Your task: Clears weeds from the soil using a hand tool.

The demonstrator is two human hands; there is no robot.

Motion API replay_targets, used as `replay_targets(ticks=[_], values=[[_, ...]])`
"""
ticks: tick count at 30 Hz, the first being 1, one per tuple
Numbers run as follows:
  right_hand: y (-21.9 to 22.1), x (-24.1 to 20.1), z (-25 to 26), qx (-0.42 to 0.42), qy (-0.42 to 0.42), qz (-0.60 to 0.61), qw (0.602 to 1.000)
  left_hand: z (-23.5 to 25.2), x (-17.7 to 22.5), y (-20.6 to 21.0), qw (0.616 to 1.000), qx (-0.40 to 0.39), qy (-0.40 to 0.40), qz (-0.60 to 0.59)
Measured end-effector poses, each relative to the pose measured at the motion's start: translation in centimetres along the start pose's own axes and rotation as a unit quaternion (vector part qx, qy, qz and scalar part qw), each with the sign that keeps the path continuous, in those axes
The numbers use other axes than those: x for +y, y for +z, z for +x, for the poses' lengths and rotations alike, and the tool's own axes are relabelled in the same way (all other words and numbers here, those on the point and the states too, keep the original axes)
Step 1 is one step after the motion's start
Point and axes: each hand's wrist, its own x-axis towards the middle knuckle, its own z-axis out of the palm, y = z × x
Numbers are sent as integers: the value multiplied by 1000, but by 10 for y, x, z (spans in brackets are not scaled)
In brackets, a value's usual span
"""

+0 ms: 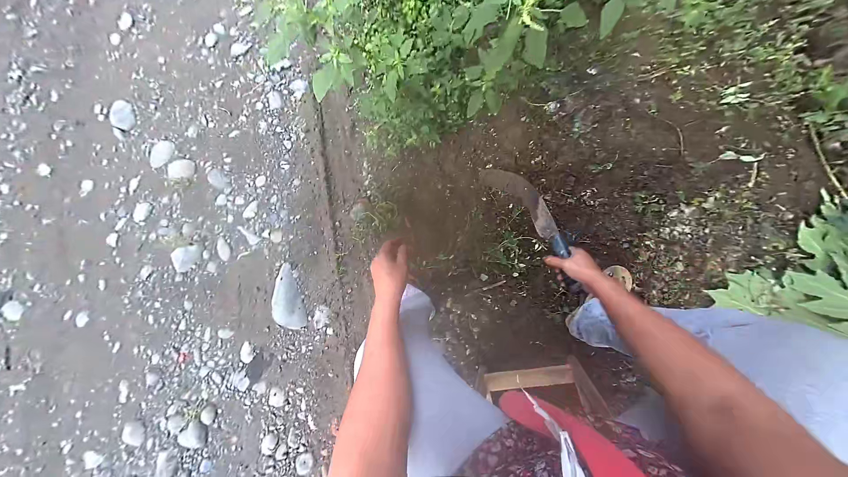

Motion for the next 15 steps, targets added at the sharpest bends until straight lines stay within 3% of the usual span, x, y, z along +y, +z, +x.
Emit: replay_targets(ticks=[3,6,9,12,15], values=[[34,59,10,12,45,-148,988,11,1,3,1000,3,9,-5],[1,95,-6,6,53,-331,942,16,7,-1,999,0,29,-29],[-42,88,-11,31,21,-404,914,22,8,-1,997,27,29,-64],[-43,63,-10,65,12,-279,958,22,15,1,996,40,22,-71],[4,53,-6,110,3,-38,993,16,21,3,997,31,25,-69]])
